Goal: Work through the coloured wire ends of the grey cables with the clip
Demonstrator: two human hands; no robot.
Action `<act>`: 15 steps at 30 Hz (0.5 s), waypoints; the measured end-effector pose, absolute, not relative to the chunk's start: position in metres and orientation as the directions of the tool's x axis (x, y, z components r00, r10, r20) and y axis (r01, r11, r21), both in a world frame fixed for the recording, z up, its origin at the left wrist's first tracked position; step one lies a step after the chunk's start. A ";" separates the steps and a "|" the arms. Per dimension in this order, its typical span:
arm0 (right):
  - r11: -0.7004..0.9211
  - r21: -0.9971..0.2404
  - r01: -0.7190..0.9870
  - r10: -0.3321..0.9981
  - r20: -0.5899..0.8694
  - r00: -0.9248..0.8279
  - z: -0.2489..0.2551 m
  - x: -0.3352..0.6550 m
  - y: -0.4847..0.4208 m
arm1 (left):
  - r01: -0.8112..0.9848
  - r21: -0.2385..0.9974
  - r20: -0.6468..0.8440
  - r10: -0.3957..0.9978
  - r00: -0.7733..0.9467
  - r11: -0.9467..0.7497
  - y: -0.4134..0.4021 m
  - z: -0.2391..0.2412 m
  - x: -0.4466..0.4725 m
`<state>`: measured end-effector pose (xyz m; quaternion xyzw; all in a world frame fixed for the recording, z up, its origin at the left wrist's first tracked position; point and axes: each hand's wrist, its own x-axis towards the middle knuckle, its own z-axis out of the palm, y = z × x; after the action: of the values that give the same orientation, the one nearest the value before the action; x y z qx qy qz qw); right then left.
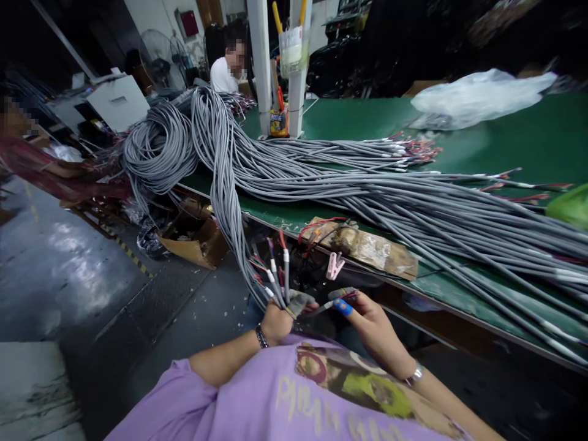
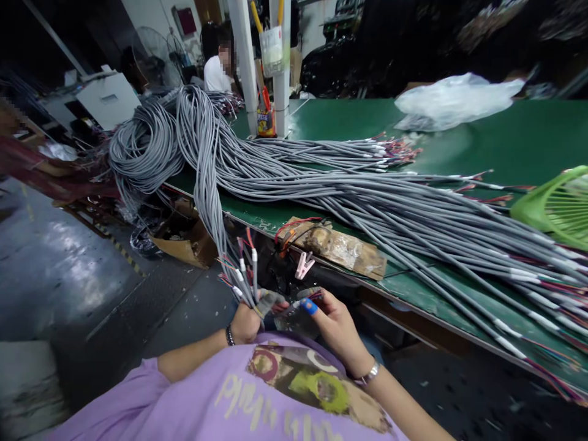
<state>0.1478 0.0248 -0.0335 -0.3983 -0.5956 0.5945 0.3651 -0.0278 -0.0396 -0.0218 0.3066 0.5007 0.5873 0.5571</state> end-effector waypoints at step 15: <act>-0.298 -0.951 -0.081 0.703 -0.161 -0.693 0.000 0.134 0.027 | -0.140 0.951 -0.267 0.961 0.078 0.276 -0.031 0.002 -0.022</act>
<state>0.1344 0.0275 0.0001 -0.2921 -0.5319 0.7507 0.2611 -0.0224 -0.0307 0.0024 0.4018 0.5102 0.4480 0.6144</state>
